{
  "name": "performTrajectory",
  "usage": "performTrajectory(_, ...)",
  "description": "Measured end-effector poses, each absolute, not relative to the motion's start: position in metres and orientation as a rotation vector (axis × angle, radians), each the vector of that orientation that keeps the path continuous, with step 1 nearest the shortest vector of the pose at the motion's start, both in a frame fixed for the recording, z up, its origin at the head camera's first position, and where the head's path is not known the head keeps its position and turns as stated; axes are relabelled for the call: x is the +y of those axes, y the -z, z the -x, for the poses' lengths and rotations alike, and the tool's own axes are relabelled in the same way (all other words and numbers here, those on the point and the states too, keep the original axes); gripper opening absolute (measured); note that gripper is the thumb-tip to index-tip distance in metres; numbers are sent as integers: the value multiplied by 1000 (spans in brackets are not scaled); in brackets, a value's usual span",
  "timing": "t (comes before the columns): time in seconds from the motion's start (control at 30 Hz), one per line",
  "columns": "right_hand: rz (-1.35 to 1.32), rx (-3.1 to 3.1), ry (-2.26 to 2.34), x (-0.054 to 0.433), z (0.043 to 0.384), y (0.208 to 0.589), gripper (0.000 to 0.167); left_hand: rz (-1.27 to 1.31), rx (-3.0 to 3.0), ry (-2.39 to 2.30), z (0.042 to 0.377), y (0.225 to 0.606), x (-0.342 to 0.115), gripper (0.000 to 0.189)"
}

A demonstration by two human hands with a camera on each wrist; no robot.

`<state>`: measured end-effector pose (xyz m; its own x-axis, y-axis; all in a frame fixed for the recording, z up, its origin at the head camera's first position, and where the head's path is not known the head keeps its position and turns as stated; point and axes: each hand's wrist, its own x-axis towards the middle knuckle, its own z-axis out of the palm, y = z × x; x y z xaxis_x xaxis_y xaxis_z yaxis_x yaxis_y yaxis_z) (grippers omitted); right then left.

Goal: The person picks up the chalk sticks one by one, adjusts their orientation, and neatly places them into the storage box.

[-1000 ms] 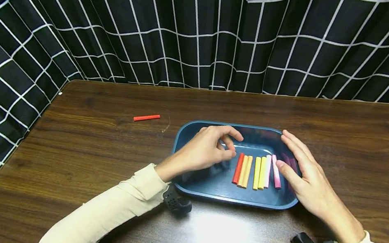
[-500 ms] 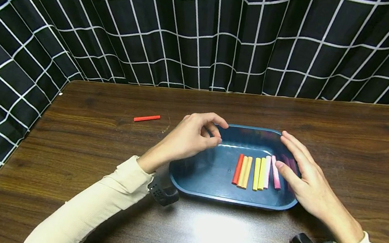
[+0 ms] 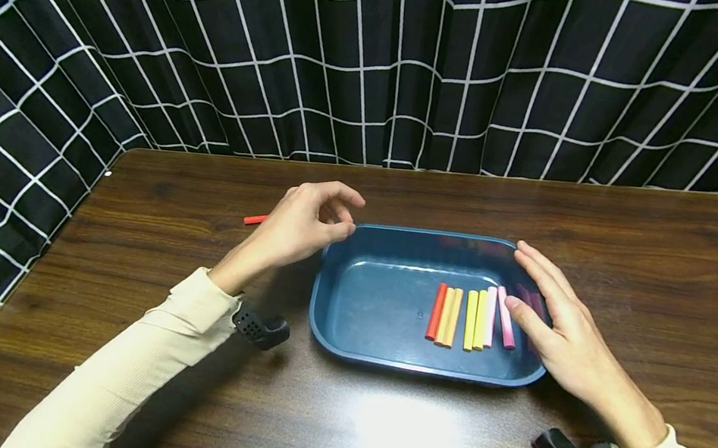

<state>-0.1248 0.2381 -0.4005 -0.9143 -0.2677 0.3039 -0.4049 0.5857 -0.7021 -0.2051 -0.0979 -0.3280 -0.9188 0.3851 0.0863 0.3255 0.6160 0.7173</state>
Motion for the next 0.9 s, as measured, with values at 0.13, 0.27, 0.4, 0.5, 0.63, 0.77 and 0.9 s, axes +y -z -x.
performTrajectory(0.13,-575,-2640,-1234,239,125,401,59,-599,2782,-1177,211,331,-107,31)
performTrajectory(0.27,-567,-2645,-1230,240,125,401,59,-606,2796,-1146,217,334,-115,30)
performTrajectory(0.4,-559,-2650,-1240,241,126,402,59,-609,2803,-1109,222,336,-122,31)
performTrajectory(0.5,-563,-2645,-1245,241,127,403,59,-589,2807,-1095,224,337,-128,31)
performTrajectory(0.63,-569,-2648,-1234,241,125,404,60,-555,2829,-1076,227,341,-137,32)
performTrajectory(0.77,-582,-2646,-1234,240,126,402,59,-517,2860,-1051,230,343,-145,33)
performTrajectory(0.9,-579,-2645,-1232,240,125,400,59,-486,2878,-1016,235,346,-152,35)
